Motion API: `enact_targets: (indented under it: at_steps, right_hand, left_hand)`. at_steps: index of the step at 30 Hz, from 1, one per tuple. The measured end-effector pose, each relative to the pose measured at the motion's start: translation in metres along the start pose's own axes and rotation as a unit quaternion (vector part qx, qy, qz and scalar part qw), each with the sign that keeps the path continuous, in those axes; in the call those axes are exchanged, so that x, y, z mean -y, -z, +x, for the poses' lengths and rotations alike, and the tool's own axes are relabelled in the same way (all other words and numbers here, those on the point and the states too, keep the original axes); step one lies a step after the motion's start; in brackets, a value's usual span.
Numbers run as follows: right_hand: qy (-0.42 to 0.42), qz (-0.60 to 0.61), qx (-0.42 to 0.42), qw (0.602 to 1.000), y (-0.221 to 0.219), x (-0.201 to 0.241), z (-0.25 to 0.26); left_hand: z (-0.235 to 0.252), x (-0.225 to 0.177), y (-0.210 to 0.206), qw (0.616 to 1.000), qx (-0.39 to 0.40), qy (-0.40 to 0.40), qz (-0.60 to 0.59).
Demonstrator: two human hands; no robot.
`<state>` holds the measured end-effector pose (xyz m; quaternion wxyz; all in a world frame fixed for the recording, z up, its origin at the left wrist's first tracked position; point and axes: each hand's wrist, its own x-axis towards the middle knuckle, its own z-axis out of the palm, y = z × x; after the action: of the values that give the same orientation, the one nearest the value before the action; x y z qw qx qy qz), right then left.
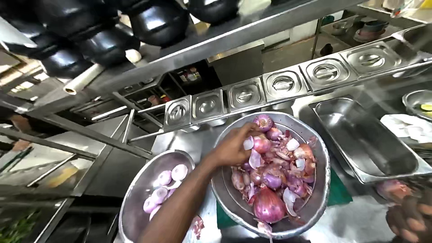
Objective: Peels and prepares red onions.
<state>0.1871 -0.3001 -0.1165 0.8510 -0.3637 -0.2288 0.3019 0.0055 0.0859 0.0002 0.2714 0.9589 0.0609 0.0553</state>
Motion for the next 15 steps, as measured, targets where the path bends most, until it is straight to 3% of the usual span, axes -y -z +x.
enact_targets:
  at_steps: [4,5,7,10,12,13,15]
  right_hand:
    - [-0.032,0.016,-0.012,0.999,-0.001,-0.004,0.009]
    - [-0.043,0.03,0.072,0.996,0.024,-0.012,0.013]
    - [-0.037,0.034,0.104,0.993,0.022,-0.02,0.018]
    - [-0.048,0.028,0.046,0.997,-0.051,-0.005,0.027]
    - [-0.061,0.016,0.051,0.997,-0.069,-0.006,0.031]
    - [-0.068,0.013,0.054,0.996,-0.074,-0.008,0.034]
    - [-0.085,-0.005,0.059,0.995,-0.083,-0.012,0.037]
  left_hand:
    - [-0.027,0.004,0.001,0.962,-0.109,-0.063,-0.243]
    - [-0.033,0.004,-0.003,0.951,-0.126,-0.069,-0.272]
    - [-0.039,0.004,-0.013,0.932,-0.141,-0.066,-0.328]
    - [-0.038,-0.004,-0.03,0.877,-0.091,0.106,-0.459]
    - [-0.033,-0.009,-0.043,0.831,-0.051,0.201,-0.516]
    - [-0.03,-0.01,-0.046,0.822,-0.033,0.225,-0.522]
    - [-0.024,-0.013,-0.045,0.843,-0.01,0.237,-0.483]
